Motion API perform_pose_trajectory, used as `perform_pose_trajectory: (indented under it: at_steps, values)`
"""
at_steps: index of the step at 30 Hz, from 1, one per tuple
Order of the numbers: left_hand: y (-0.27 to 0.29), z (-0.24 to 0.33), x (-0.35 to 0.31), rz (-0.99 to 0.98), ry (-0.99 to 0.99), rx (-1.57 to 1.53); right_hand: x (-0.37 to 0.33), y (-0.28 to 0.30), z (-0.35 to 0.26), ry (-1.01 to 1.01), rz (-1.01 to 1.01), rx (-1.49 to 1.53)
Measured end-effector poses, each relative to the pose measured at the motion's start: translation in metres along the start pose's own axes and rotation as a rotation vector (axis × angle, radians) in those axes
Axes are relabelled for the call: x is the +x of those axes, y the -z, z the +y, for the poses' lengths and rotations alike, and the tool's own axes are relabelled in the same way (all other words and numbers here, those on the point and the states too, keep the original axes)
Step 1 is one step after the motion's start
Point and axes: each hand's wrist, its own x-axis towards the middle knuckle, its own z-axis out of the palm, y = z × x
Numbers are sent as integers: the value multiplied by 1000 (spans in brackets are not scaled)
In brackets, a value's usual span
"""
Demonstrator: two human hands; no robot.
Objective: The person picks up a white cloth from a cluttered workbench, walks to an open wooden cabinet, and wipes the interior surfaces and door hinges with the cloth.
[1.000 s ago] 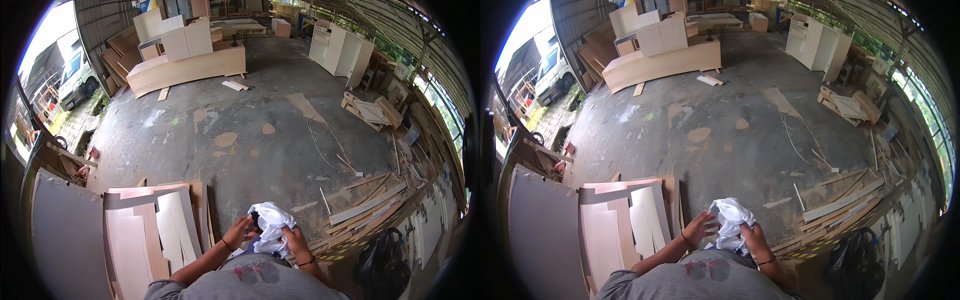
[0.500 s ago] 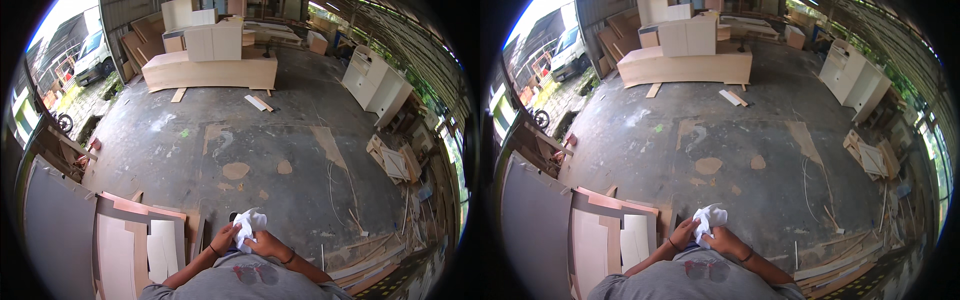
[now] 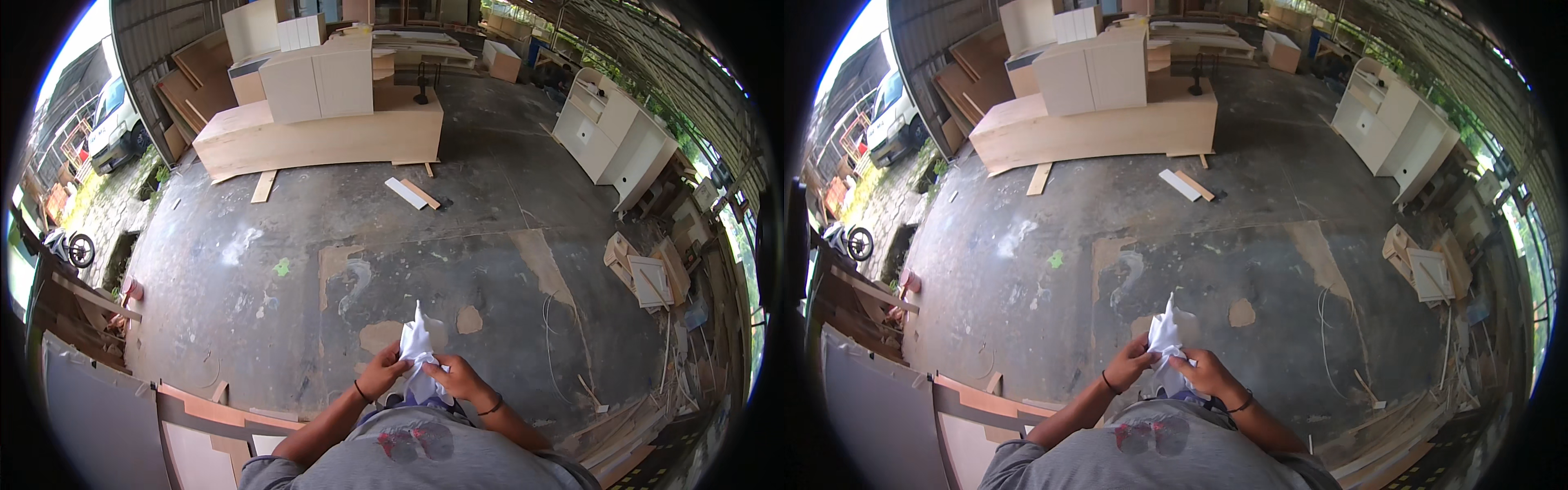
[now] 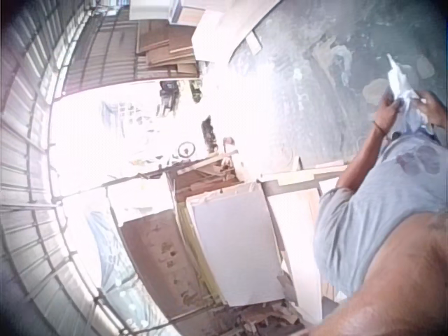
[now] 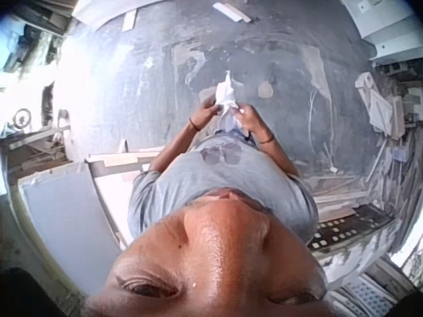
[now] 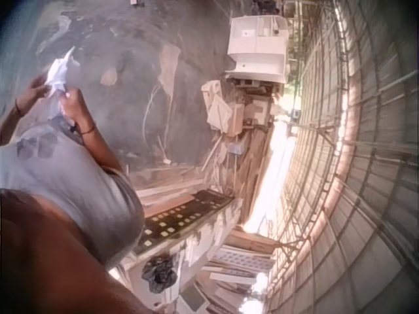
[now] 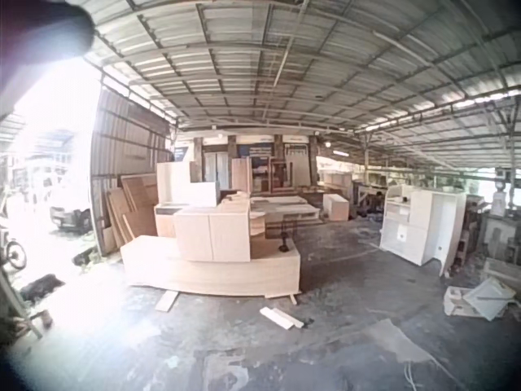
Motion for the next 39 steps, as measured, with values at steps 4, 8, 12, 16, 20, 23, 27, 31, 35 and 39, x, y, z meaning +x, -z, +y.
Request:
perform_pose_trajectory:
  at_steps: [4, 8, 12, 16, 20, 23, 27, 31, 35, 39]
  values:
    - [35, 16, 82, -40, -13, 19, 71, 31, 24, -37, 109, 153]
    - [91, 34, 165, 66, 141, -305, 164, 70, 31, -52, 127, 140]
    - [135, 86, 232, 167, 155, -611, 271, 92, -1, 91, 75, 76]
    - [210, 105, 280, 348, 132, -744, 378, 103, -55, 225, -83, 16]
    - [272, 120, 316, 445, 27, -687, 479, 99, -62, 476, -126, -130]
    - [321, 137, 350, 450, 36, -737, 549, 103, -79, 256, -243, -90]
    - [385, 180, 410, 448, -18, -672, 638, 92, -73, 171, -174, 123]
    - [452, 241, 469, 232, 53, -779, 721, 101, -107, 142, -225, 88]
    - [490, 280, 538, 67, 145, -687, 789, 117, -122, 32, -234, 231]
    - [512, 300, 603, -68, 259, -786, 865, 119, -97, 58, -129, 300]
